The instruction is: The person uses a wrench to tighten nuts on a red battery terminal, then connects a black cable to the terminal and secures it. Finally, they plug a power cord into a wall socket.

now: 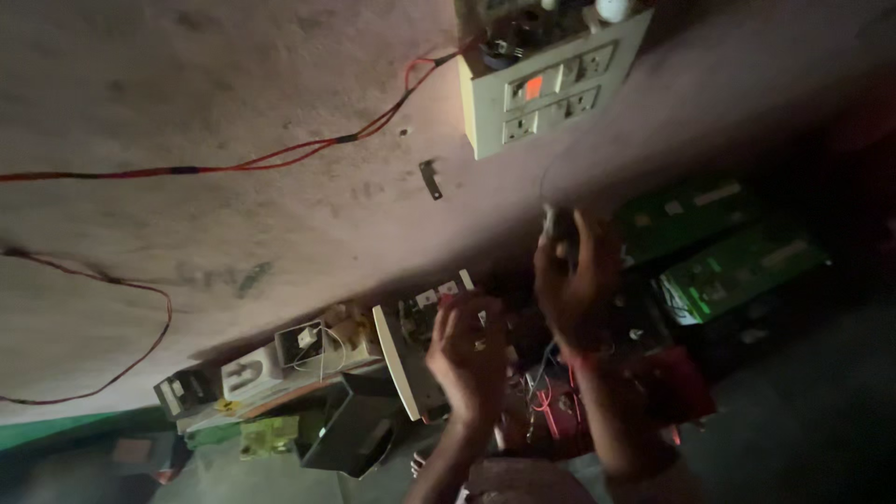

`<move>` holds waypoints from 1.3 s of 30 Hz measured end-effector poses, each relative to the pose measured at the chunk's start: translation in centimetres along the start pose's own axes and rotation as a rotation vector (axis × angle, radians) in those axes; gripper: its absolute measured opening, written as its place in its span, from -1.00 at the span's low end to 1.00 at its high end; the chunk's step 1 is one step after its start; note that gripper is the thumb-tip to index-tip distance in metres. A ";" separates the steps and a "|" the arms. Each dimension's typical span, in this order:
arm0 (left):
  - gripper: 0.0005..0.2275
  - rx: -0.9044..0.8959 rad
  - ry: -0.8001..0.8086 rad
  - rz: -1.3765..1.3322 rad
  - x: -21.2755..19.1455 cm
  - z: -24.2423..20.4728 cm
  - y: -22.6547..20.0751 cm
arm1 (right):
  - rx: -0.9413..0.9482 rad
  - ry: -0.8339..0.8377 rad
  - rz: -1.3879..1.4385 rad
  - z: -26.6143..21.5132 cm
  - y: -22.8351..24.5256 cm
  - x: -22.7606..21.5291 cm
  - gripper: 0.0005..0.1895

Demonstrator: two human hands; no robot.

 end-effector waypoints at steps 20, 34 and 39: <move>-0.78 -0.631 -0.008 0.256 -11.4 -12.1 24.4 | -0.241 -0.143 0.017 7.0 -6.8 13.0 -0.54; -0.83 -0.588 0.102 0.375 -9.4 -9.6 23.2 | -0.039 0.030 -0.235 8.0 -6.4 14.8 -0.80; -0.87 -0.488 0.057 0.268 -9.2 -8.0 22.0 | -0.053 -0.052 -0.249 7.9 -5.9 15.4 -0.72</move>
Point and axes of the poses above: each hand's wrist, its own z-axis towards the middle knuckle, its own x-axis out of the palm, y = z × x, the point moved 3 cm from there along z, towards the middle knuckle, and after that the axes turned 2 degrees about x, right-handed, at the moved point
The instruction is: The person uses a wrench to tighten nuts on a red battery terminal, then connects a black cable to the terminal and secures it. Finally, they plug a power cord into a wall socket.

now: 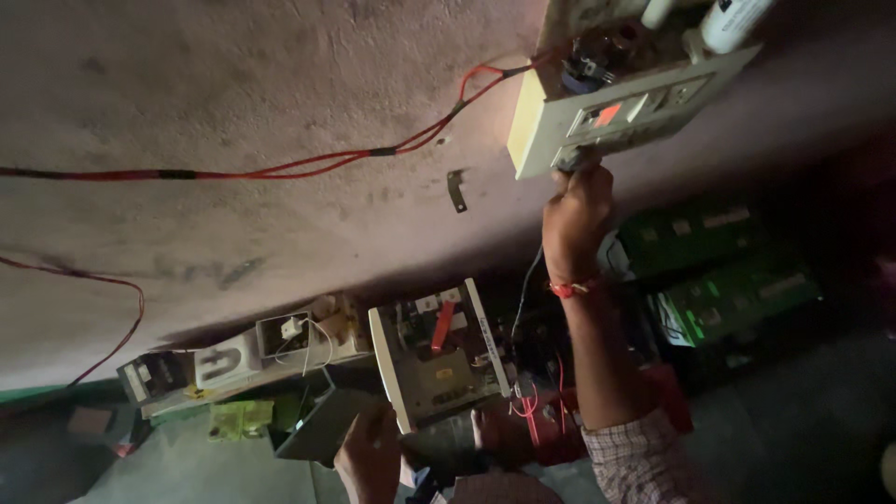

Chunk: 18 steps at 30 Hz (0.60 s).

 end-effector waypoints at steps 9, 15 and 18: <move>-0.84 0.021 0.108 -0.009 -0.8 0.1 -3.5 | -0.069 -0.098 0.061 -1.0 -2.2 1.5 -0.59; -0.79 -0.150 0.153 0.048 -1.8 -2.5 1.1 | -0.176 0.020 0.114 -0.6 -2.5 0.2 -0.63; -0.77 -0.257 0.116 -0.062 -1.8 -4.1 6.0 | -0.347 -0.049 -0.128 -3.1 1.1 -2.1 -0.55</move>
Point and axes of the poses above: each hand's wrist, its own z-axis towards the middle knuckle, its own x-axis out of the palm, y = z × x, the point moved 3 cm from there along z, towards the middle knuckle, and after that the axes turned 2 degrees about x, right-handed, at the moved point
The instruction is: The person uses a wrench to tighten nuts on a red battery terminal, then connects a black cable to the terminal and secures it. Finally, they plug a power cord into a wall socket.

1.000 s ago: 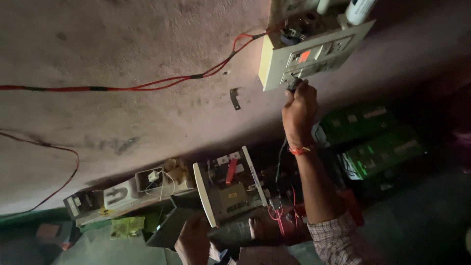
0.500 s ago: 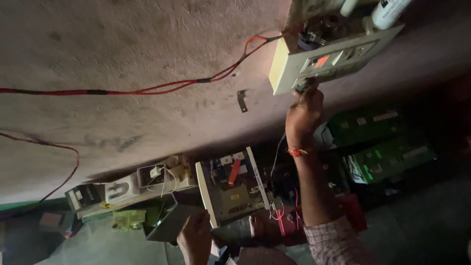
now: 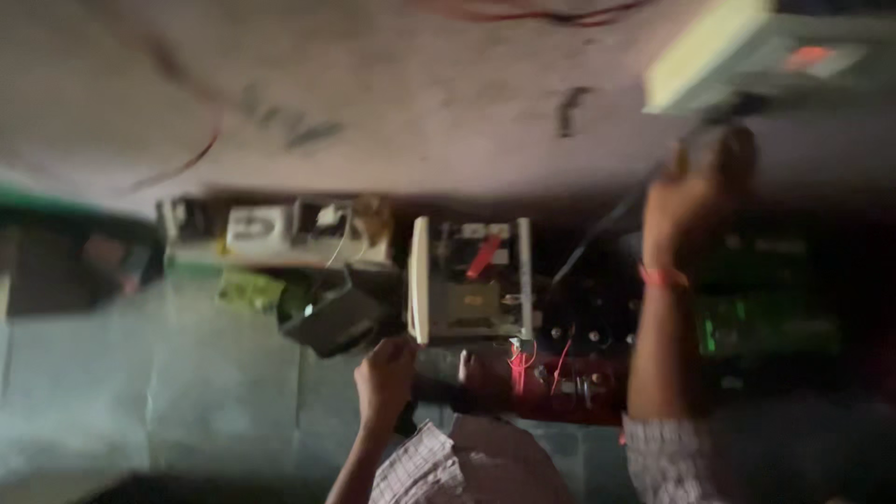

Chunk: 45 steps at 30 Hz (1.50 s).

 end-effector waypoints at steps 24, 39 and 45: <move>-0.58 -0.220 -0.111 -0.476 12.5 5.7 12.9 | -1.648 1.649 -0.016 -27.6 31.7 17.3 -0.09; -0.60 -0.235 -0.108 -0.523 12.1 5.9 12.7 | -1.834 1.728 -0.314 -28.1 34.9 16.0 -0.09; -0.59 -0.281 -0.094 -0.572 11.6 6.3 12.8 | -1.423 1.792 -0.129 -27.6 35.5 18.3 -0.42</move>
Point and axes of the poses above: each hand's wrist, its own z-axis towards the middle knuckle, its own x-axis out of the palm, y = z × x, the point moved 3 cm from there along z, towards the middle knuckle, and after that the axes turned 2 degrees about x, right-handed, at the moved point
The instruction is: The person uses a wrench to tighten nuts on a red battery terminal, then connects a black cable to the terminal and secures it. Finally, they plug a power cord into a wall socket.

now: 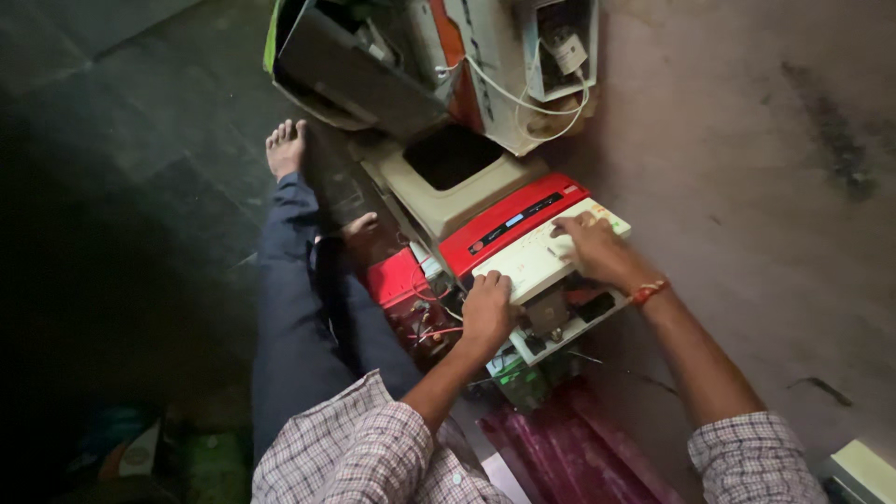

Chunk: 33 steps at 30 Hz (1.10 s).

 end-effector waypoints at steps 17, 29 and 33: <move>-0.60 0.010 -0.021 -0.006 -0.1 -0.3 0.2 | -0.281 -0.358 0.032 1.3 1.6 -2.2 -0.67; -0.54 -0.020 -0.019 -0.012 0.2 -0.8 0.1 | 0.245 -0.383 -0.014 -3.4 -0.8 -0.5 -0.67; -0.54 -0.017 -0.014 0.008 0.6 -0.9 0.3 | 0.325 -0.446 -0.054 -4.6 -1.9 2.5 -0.31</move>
Point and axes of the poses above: each hand's wrist, its own z-axis towards the middle knuckle, its own x-axis out of the palm, y = z × x, the point moved 3 cm from there along z, towards the middle knuckle, and after that the axes turned 2 degrees about x, right-handed, at the moved point
